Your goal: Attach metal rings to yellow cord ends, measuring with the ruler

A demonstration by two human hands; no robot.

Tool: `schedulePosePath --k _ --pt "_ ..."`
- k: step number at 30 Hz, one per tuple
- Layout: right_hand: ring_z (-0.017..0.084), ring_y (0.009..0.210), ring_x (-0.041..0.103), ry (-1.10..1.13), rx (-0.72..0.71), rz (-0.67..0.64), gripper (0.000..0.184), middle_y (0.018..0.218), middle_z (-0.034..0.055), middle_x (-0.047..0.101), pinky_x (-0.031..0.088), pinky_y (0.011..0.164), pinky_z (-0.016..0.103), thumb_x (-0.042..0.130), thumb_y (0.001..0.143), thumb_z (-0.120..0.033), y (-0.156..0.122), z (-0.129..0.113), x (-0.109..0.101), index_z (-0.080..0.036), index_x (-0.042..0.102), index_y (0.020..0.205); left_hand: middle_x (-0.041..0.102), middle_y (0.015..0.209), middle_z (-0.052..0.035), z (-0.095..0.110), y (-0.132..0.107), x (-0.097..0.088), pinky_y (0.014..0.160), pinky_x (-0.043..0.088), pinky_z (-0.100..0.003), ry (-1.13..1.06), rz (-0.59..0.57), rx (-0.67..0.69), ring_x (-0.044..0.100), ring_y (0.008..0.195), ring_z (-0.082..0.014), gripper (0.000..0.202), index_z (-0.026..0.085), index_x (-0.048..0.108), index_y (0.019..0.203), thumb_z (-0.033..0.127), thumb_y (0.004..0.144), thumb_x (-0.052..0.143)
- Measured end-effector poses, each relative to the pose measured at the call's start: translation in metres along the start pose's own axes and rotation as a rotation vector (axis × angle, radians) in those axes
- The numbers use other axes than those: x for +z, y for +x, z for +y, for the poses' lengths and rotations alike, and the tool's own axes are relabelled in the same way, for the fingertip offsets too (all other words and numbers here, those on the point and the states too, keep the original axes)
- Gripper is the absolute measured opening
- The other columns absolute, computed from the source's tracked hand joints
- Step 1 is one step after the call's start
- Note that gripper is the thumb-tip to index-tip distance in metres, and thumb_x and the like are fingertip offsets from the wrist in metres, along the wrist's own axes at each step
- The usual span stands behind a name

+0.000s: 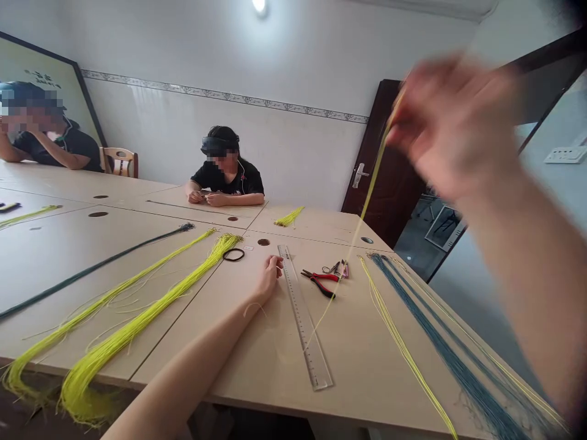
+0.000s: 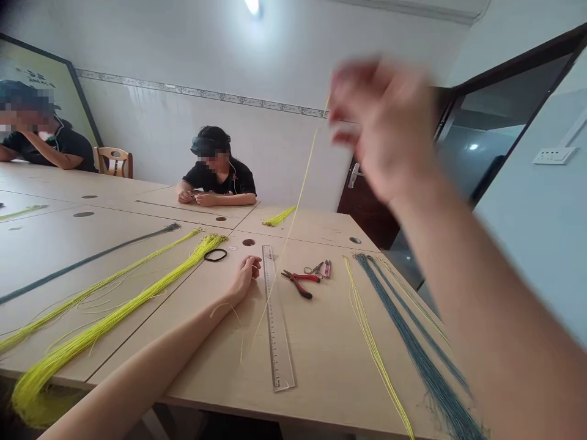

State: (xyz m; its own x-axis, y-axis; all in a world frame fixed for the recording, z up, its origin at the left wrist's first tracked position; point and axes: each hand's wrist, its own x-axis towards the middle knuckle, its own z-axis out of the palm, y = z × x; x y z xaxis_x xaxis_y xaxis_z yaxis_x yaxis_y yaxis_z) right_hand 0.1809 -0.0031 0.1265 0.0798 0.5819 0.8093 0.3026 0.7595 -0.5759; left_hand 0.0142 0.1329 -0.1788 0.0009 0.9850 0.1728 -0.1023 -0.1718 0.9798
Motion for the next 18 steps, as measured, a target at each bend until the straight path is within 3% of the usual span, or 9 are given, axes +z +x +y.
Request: schedulePosePath --k 1,4,6,8,12,15,18 --pt "0.005 0.064 0.058 0.016 0.095 -0.063 0.008 0.068 -0.0071 0.06 0.042 0.062 0.024 0.061 0.073 -0.022 -0.021 0.025 0.008 -0.018 0.066 0.078 0.058 0.082 -0.0027 0.002 -0.003 0.0 0.061 0.05 -0.026 0.007 -0.015 0.017 0.056 0.066 -0.0111 0.027 0.011 0.057 0.094 0.036 0.091 0.049" --pt "0.008 0.052 0.055 0.016 0.34 -0.154 0.015 0.061 0.0002 0.062 0.045 0.05 0.022 0.068 0.068 -0.027 -0.089 0.111 0.032 -0.012 0.066 0.073 0.056 0.074 -0.0005 0.006 -0.016 0.001 0.058 0.048 -0.025 0.032 -0.077 0.064 0.053 0.061 -0.0098 0.029 0.011 0.056 0.087 0.037 0.091 0.048" --pt "0.009 0.048 0.053 0.026 0.483 -0.152 0.021 0.059 0.0024 0.061 0.045 0.046 0.022 0.068 0.068 -0.029 -0.131 0.16 0.046 -0.01 0.067 0.076 0.054 0.07 0.0005 0.008 -0.027 0.002 0.058 0.046 -0.025 0.061 -0.137 0.077 0.052 0.059 -0.0097 0.03 0.011 0.056 0.083 0.038 0.092 0.046" --pt "0.009 0.051 0.054 0.053 0.597 -0.123 0.026 0.064 0.0043 0.063 0.045 0.046 0.022 0.069 0.068 -0.033 -0.166 0.193 0.055 -0.01 0.066 0.08 0.053 0.069 0.0006 0.01 -0.041 0.003 0.058 0.045 -0.025 0.096 -0.2 0.063 0.051 0.059 -0.0099 0.029 0.011 0.056 0.084 0.036 0.092 0.044" --pt "0.011 0.062 0.056 0.102 0.752 -0.095 0.03 0.07 0.0031 0.062 0.048 0.056 0.024 0.069 0.069 -0.039 -0.203 0.213 0.057 -0.012 0.065 0.083 0.058 0.086 -0.0013 0.016 -0.063 0.008 0.059 0.042 -0.023 0.144 -0.299 -0.026 0.051 0.06 -0.0087 0.018 0.014 0.055 0.094 0.029 0.089 0.045" --pt "0.011 0.066 0.055 0.113 0.801 -0.122 0.03 0.072 0.0009 0.06 0.049 0.063 0.026 0.069 0.071 -0.041 -0.206 0.208 0.055 -0.015 0.063 0.085 0.056 0.1 -0.0031 0.022 -0.069 0.011 0.059 0.041 -0.022 0.128 -0.357 -0.082 0.05 0.064 -0.0084 0.021 0.017 0.052 0.103 0.03 0.087 0.048" --pt "0.01 0.066 0.053 0.109 0.814 -0.158 0.026 0.073 -0.001 0.06 0.047 0.067 0.025 0.067 0.075 -0.042 -0.205 0.2 0.056 -0.018 0.062 0.084 0.056 0.099 -0.003 0.027 -0.07 0.012 0.057 0.04 -0.022 0.077 -0.444 -0.125 0.049 0.062 -0.0083 0.023 0.017 0.051 0.103 0.033 0.087 0.049"
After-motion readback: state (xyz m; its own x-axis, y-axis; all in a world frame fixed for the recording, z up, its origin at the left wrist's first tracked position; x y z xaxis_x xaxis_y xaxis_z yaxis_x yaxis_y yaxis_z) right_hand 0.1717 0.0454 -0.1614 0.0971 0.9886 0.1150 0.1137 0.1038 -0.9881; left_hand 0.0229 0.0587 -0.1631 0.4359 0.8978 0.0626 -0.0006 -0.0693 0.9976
